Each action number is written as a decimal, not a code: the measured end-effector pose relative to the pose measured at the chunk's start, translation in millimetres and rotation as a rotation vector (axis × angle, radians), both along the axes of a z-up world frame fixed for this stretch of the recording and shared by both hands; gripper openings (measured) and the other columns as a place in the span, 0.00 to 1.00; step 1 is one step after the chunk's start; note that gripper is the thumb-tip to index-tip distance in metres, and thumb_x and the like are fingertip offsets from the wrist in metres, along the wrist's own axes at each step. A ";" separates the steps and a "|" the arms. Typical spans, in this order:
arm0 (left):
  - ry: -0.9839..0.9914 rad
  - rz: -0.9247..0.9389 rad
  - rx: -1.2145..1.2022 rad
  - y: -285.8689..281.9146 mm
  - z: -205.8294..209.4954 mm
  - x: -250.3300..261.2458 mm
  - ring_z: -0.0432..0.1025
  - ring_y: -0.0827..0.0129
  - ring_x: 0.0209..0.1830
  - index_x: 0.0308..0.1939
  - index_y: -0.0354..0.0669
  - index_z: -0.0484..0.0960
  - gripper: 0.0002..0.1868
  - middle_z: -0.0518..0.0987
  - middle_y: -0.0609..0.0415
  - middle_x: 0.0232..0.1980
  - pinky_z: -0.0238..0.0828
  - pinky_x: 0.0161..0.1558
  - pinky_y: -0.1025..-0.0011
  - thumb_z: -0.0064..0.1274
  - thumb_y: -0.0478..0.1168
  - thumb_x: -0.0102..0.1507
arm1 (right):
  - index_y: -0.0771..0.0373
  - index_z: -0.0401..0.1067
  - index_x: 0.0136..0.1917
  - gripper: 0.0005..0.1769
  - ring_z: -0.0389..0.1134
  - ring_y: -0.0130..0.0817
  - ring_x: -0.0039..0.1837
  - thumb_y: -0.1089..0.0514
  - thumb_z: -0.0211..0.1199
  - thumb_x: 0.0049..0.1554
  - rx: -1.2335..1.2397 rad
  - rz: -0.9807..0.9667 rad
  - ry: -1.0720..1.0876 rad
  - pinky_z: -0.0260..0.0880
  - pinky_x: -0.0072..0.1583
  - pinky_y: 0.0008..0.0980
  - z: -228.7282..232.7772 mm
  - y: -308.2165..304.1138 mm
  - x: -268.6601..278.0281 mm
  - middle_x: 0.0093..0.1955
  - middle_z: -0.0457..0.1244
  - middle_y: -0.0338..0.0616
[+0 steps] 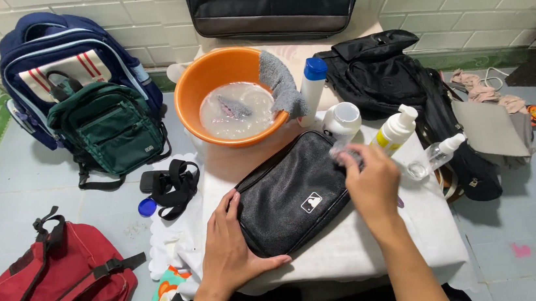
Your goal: Cleaning a black pouch by scrubbing it with a toothbrush and wiping it with a damp cloth.
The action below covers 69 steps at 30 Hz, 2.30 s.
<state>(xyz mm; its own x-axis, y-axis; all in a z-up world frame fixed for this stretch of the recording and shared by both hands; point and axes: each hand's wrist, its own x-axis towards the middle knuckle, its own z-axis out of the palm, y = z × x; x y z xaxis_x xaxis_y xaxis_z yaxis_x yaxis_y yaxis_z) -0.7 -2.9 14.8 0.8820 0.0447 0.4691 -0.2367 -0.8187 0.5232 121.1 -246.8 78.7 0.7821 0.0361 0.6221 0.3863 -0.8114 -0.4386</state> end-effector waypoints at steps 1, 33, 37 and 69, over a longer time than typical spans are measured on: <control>0.001 0.002 0.000 0.5 0.0 0.3 0.63 0.47 0.69 0.72 0.28 0.54 0.79 0.60 0.36 0.74 0.58 0.70 0.55 0.78 0.71 0.32 | 0.65 0.78 0.50 0.09 0.69 0.42 0.40 0.63 0.69 0.55 0.000 0.002 0.001 0.70 0.46 0.39 -14.5 7.8 -2.4 0.46 0.70 0.47; -0.050 -0.007 -0.005 -0.5 8.7 -2.4 0.62 0.48 0.72 0.73 0.28 0.54 0.77 0.62 0.37 0.74 0.56 0.72 0.56 0.76 0.70 0.35 | 0.60 0.85 0.45 0.14 0.71 0.21 0.38 0.55 0.61 0.56 0.202 0.642 1.193 0.70 0.45 0.21 17.4 11.5 -97.3 0.38 0.78 0.35; -0.061 -0.039 -0.012 -1.6 11.1 -4.7 0.57 0.45 0.75 0.71 0.30 0.56 0.74 0.57 0.33 0.76 0.51 0.74 0.52 0.77 0.70 0.35 | 0.70 0.84 0.47 0.15 0.70 0.26 0.40 0.58 0.61 0.58 0.442 0.553 1.333 0.69 0.47 0.24 -32.1 -54.5 -106.8 0.39 0.75 0.43; -0.170 0.195 -0.017 -43.8 51.1 -21.2 0.69 0.60 0.63 0.31 0.51 0.84 0.02 0.80 0.67 0.43 0.48 0.74 0.42 0.61 0.38 0.56 | 0.83 0.73 0.66 0.23 0.54 0.37 0.29 0.65 0.52 0.63 1.019 0.141 1.409 0.50 0.31 0.31 -243.9 -251.2 -151.1 0.43 0.70 0.69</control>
